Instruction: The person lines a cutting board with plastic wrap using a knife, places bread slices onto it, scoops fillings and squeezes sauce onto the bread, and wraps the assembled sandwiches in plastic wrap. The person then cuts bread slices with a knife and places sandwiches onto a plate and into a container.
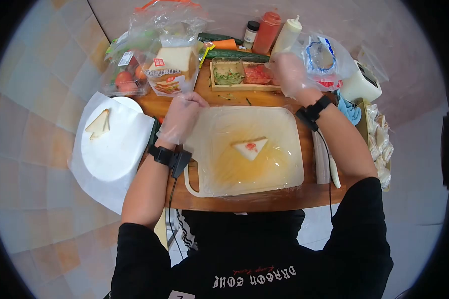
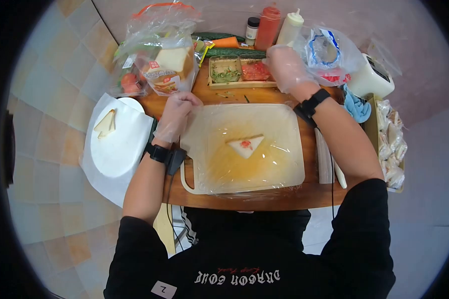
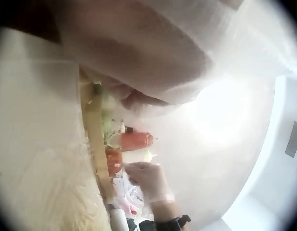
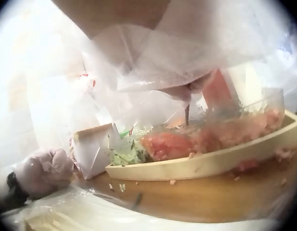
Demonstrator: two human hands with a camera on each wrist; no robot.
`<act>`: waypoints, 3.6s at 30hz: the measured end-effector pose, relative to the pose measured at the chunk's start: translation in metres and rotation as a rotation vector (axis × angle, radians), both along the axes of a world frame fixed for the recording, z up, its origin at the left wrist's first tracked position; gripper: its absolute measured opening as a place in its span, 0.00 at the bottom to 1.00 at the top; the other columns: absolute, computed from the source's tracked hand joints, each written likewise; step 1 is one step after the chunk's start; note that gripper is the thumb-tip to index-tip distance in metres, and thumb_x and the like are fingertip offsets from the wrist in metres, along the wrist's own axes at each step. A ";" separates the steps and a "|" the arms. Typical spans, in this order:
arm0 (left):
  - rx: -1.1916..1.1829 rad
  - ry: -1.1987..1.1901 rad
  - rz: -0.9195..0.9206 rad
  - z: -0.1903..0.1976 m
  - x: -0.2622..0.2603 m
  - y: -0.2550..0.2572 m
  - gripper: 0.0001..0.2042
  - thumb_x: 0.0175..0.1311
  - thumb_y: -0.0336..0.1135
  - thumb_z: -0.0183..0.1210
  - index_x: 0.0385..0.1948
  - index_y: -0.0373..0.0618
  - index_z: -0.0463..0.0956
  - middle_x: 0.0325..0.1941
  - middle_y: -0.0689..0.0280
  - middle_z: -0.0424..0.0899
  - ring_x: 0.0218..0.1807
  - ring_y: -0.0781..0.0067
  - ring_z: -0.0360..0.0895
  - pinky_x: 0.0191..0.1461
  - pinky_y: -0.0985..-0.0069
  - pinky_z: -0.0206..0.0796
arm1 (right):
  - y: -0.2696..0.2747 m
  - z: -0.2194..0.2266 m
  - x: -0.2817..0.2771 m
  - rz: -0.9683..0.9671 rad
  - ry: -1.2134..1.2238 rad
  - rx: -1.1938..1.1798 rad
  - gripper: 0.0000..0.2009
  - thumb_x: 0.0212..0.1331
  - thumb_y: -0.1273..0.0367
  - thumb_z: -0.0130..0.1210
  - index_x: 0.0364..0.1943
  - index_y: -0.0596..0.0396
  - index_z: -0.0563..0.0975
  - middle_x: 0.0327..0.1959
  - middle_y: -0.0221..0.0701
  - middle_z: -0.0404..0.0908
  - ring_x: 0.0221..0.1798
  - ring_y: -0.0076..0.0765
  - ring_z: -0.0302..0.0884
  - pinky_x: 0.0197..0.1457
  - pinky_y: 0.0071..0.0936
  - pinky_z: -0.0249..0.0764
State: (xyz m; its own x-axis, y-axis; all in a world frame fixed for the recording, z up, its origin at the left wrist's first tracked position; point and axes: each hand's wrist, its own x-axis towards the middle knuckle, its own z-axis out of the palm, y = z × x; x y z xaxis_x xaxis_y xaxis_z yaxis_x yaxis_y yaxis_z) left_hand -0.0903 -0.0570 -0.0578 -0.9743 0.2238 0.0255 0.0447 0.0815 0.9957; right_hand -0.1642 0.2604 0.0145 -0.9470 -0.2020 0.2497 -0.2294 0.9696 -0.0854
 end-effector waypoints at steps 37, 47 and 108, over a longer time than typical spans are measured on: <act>0.091 0.196 -0.095 -0.029 -0.012 -0.006 0.12 0.61 0.32 0.47 0.18 0.38 0.68 0.19 0.73 0.62 0.27 0.82 0.57 0.30 0.76 0.49 | -0.038 -0.015 -0.049 -0.003 -0.532 -0.939 0.06 0.56 0.74 0.63 0.26 0.66 0.83 0.23 0.35 0.82 0.23 0.28 0.76 0.30 0.24 0.74; 0.172 0.201 -0.108 -0.031 -0.014 -0.004 0.12 0.62 0.32 0.48 0.17 0.39 0.69 0.18 0.74 0.61 0.26 0.84 0.56 0.29 0.77 0.47 | -0.027 -0.014 -0.041 0.019 -0.613 -0.935 0.07 0.61 0.76 0.59 0.27 0.65 0.81 0.24 0.29 0.77 0.27 0.20 0.72 0.30 0.20 0.68; 0.106 0.058 -0.079 -0.020 -0.005 -0.002 0.11 0.60 0.32 0.45 0.17 0.43 0.67 0.20 0.74 0.62 0.27 0.83 0.56 0.30 0.77 0.46 | 0.001 -0.023 -0.064 0.208 -0.544 -0.804 0.04 0.57 0.80 0.60 0.29 0.70 0.82 0.20 0.33 0.78 0.20 0.28 0.70 0.24 0.26 0.63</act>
State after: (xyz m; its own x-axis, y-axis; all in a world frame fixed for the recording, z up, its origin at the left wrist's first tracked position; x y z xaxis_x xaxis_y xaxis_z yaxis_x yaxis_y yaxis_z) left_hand -0.0956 -0.0588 -0.0779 -0.9500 0.2927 0.1090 0.1048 -0.0299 0.9940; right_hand -0.2277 0.2611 -0.0081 -0.9384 -0.3378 -0.0726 -0.1226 0.5219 -0.8441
